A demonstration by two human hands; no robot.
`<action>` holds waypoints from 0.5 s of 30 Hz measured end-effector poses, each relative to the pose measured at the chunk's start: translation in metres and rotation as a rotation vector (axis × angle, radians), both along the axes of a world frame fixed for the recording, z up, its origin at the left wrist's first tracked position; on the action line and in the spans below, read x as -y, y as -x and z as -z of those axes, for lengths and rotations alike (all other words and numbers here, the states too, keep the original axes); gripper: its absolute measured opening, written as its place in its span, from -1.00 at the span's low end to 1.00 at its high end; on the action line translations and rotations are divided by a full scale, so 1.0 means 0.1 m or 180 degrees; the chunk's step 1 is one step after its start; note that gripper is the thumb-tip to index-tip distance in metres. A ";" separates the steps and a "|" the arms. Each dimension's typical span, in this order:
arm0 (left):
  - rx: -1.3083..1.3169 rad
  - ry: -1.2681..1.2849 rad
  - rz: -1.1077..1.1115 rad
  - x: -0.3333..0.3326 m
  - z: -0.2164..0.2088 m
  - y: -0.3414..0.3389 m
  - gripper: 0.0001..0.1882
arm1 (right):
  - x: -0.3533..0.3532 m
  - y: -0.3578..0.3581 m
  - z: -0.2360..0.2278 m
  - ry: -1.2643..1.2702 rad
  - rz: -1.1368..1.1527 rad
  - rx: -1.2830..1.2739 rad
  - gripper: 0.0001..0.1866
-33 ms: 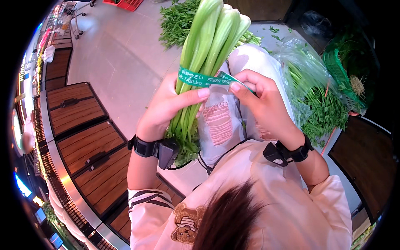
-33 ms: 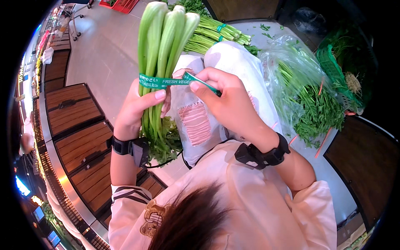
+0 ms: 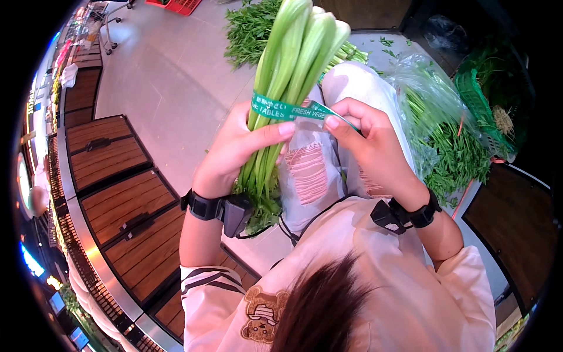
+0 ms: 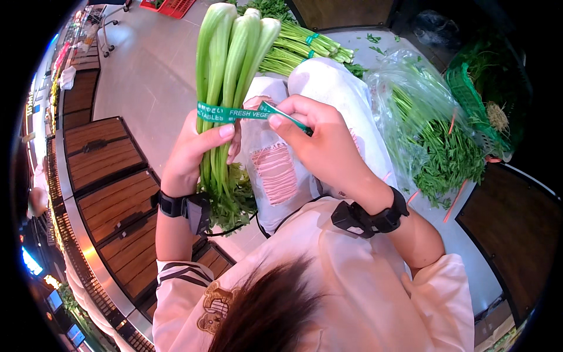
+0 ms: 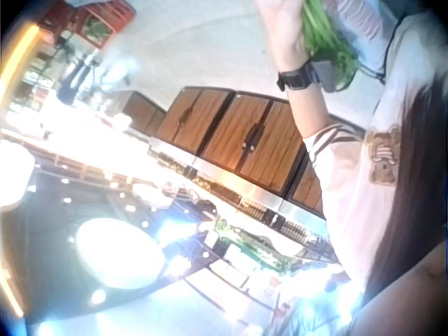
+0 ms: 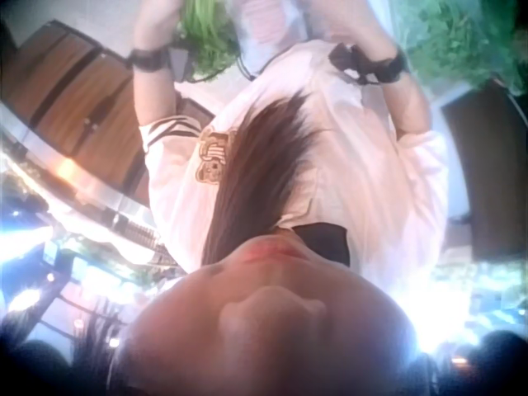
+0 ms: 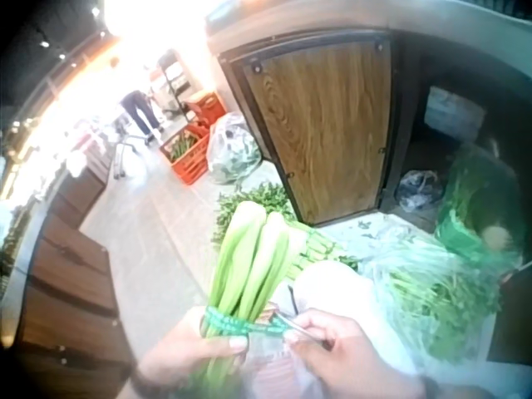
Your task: The person bundles stalks of celery by hand, wrapping green adhesive tape around several stalks and pressing it to secure the bunch, then placing the finished bundles onto the floor.
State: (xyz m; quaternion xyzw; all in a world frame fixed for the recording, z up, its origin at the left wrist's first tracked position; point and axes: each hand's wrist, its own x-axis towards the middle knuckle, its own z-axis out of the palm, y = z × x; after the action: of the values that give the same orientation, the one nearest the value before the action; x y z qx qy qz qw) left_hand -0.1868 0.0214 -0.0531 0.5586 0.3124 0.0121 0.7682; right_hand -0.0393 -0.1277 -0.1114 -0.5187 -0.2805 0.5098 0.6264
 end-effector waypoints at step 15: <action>-0.0595 -0.0690 -0.0165 -0.09 0.14 -0.05 -0.69 | 0.12 0.09 -0.25 0.0366 -0.0190 -0.0371 -0.89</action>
State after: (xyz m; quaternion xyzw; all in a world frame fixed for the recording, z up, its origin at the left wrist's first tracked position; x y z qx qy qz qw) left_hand -0.1818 0.0300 -0.0668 0.6287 0.3937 0.0135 0.6705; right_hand -0.0482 -0.1395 -0.0859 -0.5147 -0.2292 0.5729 0.5953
